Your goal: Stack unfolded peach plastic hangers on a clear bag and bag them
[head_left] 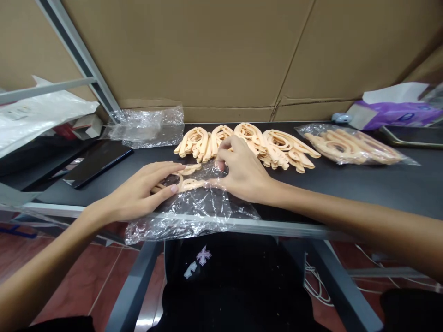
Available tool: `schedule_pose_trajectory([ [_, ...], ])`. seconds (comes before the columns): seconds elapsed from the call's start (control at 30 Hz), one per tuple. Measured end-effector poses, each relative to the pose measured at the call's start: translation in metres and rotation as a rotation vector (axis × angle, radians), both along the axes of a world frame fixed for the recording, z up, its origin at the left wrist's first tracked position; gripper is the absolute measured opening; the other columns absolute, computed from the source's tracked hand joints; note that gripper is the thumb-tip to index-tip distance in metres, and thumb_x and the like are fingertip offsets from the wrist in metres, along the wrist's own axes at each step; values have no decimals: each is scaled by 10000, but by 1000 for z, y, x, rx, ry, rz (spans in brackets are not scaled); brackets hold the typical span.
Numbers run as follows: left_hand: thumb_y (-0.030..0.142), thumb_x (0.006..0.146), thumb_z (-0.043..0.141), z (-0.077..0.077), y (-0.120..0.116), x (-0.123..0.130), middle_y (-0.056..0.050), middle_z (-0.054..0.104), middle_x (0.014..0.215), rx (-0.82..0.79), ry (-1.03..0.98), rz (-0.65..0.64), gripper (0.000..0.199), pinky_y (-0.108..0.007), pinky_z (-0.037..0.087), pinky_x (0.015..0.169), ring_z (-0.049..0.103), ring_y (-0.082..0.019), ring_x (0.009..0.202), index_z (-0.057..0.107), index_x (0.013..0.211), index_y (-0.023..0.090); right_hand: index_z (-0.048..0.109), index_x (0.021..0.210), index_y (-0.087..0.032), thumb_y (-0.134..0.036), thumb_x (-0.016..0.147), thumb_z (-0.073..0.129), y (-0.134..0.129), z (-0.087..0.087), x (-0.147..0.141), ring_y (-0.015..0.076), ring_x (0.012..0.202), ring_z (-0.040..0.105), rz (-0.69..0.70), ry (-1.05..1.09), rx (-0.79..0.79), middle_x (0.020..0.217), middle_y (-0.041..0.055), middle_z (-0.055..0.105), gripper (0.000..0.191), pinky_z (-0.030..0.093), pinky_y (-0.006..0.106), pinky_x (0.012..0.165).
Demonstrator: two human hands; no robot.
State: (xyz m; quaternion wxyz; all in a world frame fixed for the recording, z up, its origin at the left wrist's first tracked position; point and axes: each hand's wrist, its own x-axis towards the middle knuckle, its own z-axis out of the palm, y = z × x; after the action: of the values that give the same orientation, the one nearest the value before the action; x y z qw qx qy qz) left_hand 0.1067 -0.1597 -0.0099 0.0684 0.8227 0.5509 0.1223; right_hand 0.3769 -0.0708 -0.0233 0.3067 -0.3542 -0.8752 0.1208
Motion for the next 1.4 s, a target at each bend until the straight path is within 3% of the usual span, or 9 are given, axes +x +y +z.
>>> schedule_pose_trajectory([
  [0.17,686,1049,419,-2,0,-1,-131,560,1625,6,11,23,716,-575,369,1282,489,-362,1515,563,1559,204,540,794,-216,-334,708,925,-3,11,8,269,1060,561,24,-16,0,1110,85,601,412,457,393,880],
  [0.33,656,1063,431,-5,0,-7,-110,525,1656,19,22,-1,670,-569,346,1293,456,-347,1542,537,1585,250,647,895,-228,-320,802,790,-7,35,66,274,1035,629,107,-121,40,1029,62,706,193,467,407,911],
  [0.43,652,1064,436,-5,1,-7,-115,526,1653,43,21,-11,672,-556,334,1303,447,-345,1548,551,1571,227,694,921,-245,-461,863,689,6,38,108,322,1045,667,-122,-172,95,1053,99,755,224,495,473,940],
  [0.5,661,1058,442,-3,1,-6,-115,533,1647,56,20,-15,676,-551,335,1305,453,-345,1545,567,1556,220,732,1022,-223,-566,863,651,18,33,130,388,1132,666,-306,-200,118,1131,156,762,387,498,548,990],
  [0.57,669,1053,442,0,0,-3,-108,541,1642,57,19,-12,675,-552,346,1302,465,-349,1537,581,1543,227,730,1226,-192,-671,871,612,30,25,141,429,1238,641,-360,-248,89,1289,201,733,608,496,593,1041],
  [0.67,667,1052,430,7,-3,2,-104,542,1643,48,15,-2,674,-564,365,1295,477,-361,1530,580,1544,232,661,1422,-161,-779,858,584,36,14,142,464,1343,598,-363,-250,46,1430,230,672,839,487,636,1093],
  [0.9,643,1068,434,13,-17,12,-48,493,1688,38,12,-52,634,-598,360,1293,443,-366,1556,486,1626,347,631,1478,-189,-813,855,583,30,13,125,519,1349,591,-389,-245,56,1484,227,639,883,481,743,1077],
  [1.13,592,1073,452,13,-24,13,-52,483,1692,90,37,-101,634,-600,388,1274,482,-382,1524,423,1664,365,633,1446,-191,-591,839,659,35,13,137,465,1325,618,-371,-194,47,1433,210,676,728,511,667,1071],
  [1.4,570,1060,489,14,-26,16,-52,480,1693,77,31,-99,634,-612,393,1269,482,-382,1522,419,1661,380,629,1426,-110,-651,779,665,37,16,143,447,1167,700,-422,-182,-37,1366,232,712,845,542,637,1002],
])
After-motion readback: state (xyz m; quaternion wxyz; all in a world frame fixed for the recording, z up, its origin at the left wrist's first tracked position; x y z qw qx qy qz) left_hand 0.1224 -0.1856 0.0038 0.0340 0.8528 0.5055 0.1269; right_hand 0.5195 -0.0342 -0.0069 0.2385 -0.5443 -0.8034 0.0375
